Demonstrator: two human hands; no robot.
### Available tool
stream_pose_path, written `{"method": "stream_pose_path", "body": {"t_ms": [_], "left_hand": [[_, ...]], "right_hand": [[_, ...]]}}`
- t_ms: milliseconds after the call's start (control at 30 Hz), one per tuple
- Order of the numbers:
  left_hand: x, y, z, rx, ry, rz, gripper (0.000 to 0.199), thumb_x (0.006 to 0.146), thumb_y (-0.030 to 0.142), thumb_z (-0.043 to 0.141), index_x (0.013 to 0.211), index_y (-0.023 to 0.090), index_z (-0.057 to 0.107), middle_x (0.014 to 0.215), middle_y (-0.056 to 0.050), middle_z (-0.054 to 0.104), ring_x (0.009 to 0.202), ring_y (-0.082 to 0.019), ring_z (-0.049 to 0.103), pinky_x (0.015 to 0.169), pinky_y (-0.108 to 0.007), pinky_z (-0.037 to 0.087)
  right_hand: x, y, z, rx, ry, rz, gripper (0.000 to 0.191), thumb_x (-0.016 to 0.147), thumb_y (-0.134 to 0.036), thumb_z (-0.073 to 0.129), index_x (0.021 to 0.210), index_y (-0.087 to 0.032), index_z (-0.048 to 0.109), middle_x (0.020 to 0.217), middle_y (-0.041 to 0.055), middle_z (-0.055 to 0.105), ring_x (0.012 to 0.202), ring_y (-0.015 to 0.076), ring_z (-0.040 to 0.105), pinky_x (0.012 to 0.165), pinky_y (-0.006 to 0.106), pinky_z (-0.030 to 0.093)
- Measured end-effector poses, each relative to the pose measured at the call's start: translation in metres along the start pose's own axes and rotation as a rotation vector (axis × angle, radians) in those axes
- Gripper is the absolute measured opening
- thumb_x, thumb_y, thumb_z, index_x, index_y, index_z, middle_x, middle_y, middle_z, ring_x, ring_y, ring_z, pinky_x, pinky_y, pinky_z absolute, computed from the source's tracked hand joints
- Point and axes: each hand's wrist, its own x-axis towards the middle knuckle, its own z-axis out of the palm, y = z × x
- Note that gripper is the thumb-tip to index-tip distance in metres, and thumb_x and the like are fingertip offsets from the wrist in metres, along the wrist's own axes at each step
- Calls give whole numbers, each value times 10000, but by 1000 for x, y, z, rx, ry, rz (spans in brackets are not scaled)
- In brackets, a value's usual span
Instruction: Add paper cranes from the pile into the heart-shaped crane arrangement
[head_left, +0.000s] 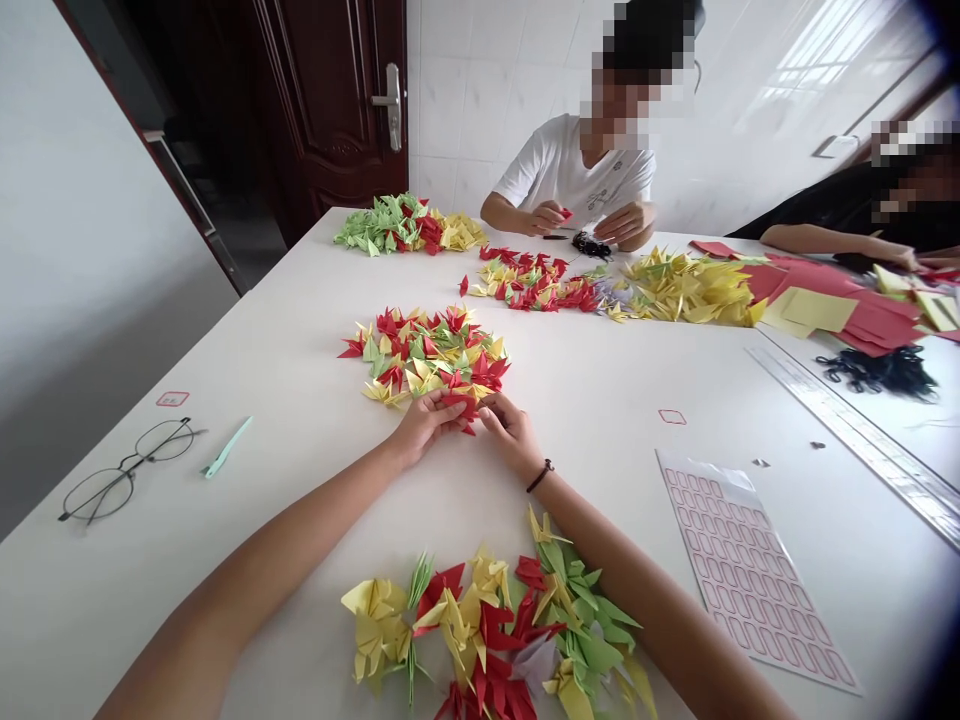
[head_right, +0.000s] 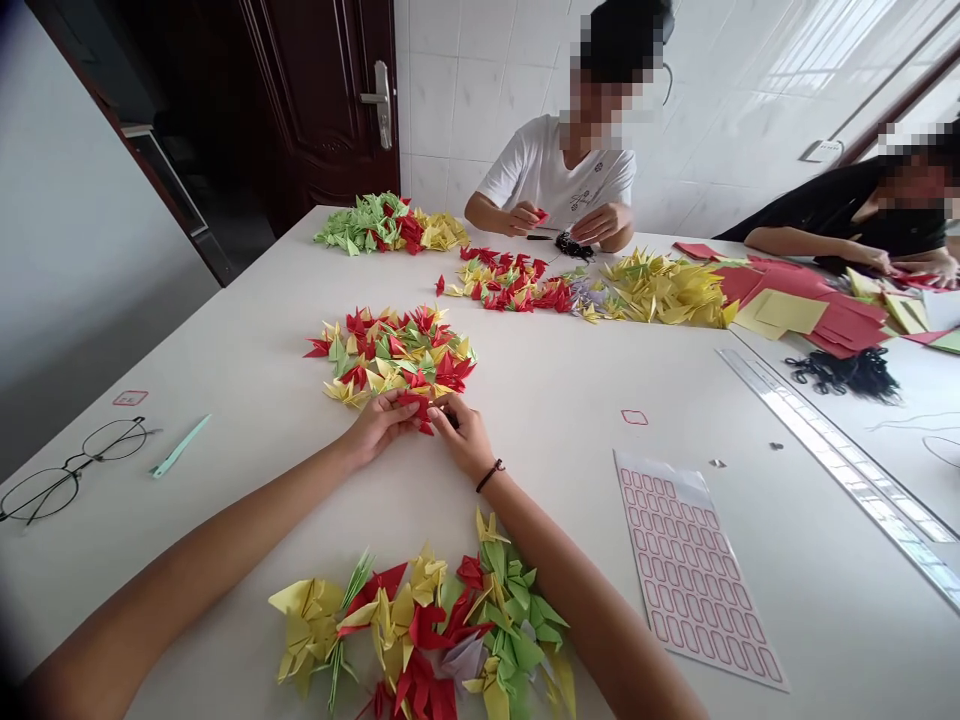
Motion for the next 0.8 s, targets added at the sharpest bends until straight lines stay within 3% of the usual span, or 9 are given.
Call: {"method": "stream_pose_path", "body": {"t_ms": [267, 433, 800], "left_hand": [[-1, 1, 0, 1, 28, 15, 204, 626, 190, 712, 776, 111, 599, 710, -20, 653, 605, -98, 593, 652, -252, 491], [-4, 2, 2, 0, 3, 6, 172, 673, 212, 673, 768, 120, 563, 710, -31, 660, 632, -138, 614, 696, -335, 501], [-5, 3, 3, 38, 27, 32, 202, 648, 197, 693, 801, 120, 586, 666, -15, 656, 606, -127, 609, 671, -302, 508]], "right_hand": [[-4, -3, -8, -155, -14, -11, 298, 852, -434, 331, 912, -187, 488, 592, -22, 481, 525, 117, 436, 533, 228, 339], [-4, 1, -10, -213, -69, -12, 276, 845, -428, 374, 946, -193, 478, 689, 5, 552, 573, 127, 478, 564, 239, 374], [-3, 1, -12, -117, -82, -41, 254, 822, -402, 454, 890, -180, 556, 797, 38, 614, 671, 138, 534, 610, 245, 409]]}}
